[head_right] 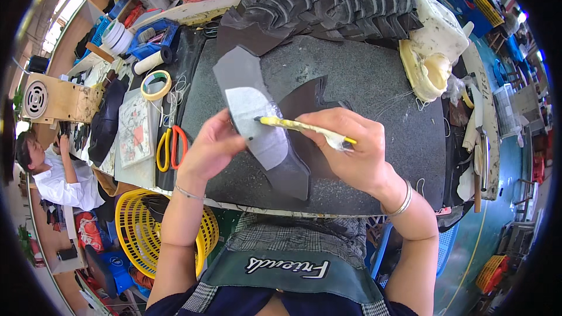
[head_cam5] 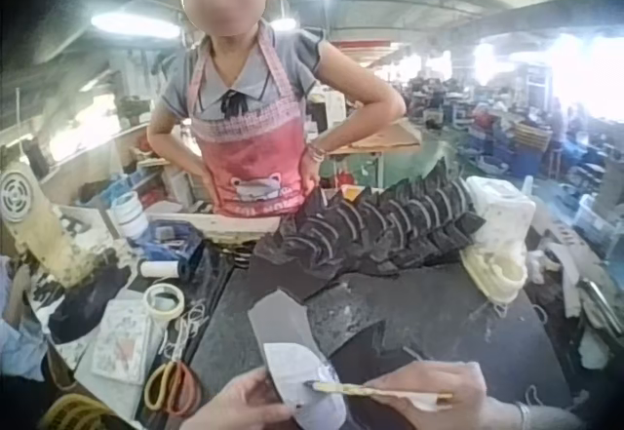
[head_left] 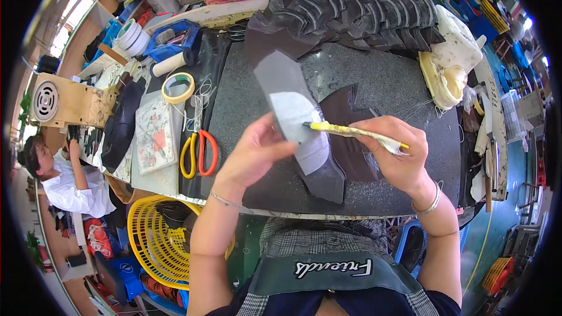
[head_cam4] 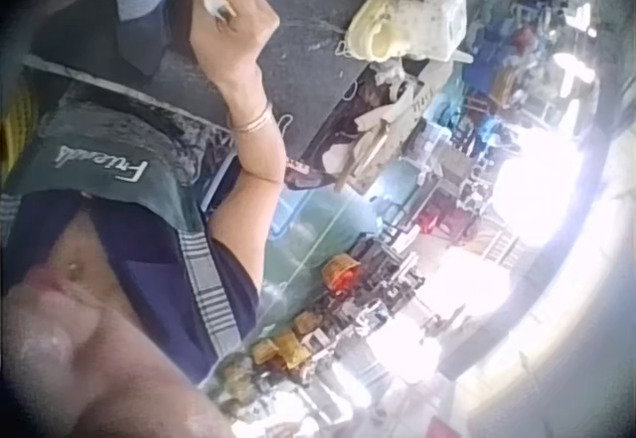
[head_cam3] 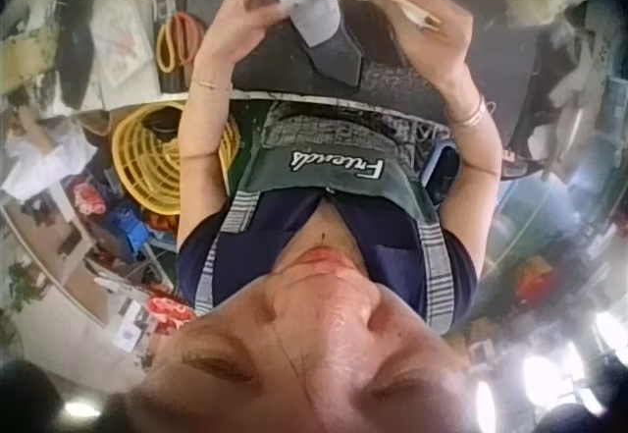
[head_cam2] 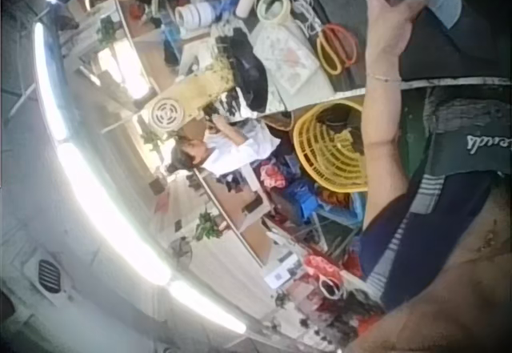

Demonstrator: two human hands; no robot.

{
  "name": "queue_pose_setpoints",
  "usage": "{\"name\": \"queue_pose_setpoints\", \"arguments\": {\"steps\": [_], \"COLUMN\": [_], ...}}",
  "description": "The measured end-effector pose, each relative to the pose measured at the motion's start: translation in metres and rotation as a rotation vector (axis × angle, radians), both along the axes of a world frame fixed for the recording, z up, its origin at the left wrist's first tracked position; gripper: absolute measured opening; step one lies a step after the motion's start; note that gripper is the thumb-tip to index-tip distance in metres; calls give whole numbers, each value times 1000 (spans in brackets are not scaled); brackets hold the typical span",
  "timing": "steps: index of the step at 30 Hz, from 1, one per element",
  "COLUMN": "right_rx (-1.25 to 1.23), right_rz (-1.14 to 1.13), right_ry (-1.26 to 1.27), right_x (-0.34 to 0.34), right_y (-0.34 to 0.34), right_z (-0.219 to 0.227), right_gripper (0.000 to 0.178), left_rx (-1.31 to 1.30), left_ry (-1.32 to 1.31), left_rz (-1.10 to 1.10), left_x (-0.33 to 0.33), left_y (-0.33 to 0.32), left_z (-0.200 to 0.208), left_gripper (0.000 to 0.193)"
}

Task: The person applies glue to shoe components with an applicator tool, stacks the glued pieces, retrieves a bundle of shoe pieces from a yellow basket to arrange them on the table, and applies glue to another stack of shoe components.

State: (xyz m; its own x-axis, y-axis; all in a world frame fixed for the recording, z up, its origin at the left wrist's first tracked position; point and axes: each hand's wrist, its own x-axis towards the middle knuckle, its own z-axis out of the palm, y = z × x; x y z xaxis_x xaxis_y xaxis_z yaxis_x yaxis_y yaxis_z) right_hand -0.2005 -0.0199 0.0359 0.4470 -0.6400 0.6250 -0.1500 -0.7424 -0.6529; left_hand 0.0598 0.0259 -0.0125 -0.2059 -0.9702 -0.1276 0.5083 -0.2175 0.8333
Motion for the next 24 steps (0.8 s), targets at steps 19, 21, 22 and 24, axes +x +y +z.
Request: {"name": "queue_pose_setpoints", "arguments": {"steps": [19, 21, 22, 24], "right_rx": [-87, 37, 37, 8], "right_rz": [79, 178, 179, 71], "right_ry": [-49, 23, 23, -118], "right_x": [-35, -51, -52, -54], "right_y": [-9, 0, -1, -3], "right_z": [-22, -20, -17, -8], "right_gripper": [23, 23, 23, 23], "left_rx": [-104, -103, -100, -113], "left_ry": [357, 354, 350, 390], "left_rz": [139, 126, 113, 84], "left_x": [-20, -12, -9, -7], "left_y": [-13, -15, -16, -17], "left_z": [1, -6, -10, -16], "left_gripper": [65, 65, 65, 65]}}
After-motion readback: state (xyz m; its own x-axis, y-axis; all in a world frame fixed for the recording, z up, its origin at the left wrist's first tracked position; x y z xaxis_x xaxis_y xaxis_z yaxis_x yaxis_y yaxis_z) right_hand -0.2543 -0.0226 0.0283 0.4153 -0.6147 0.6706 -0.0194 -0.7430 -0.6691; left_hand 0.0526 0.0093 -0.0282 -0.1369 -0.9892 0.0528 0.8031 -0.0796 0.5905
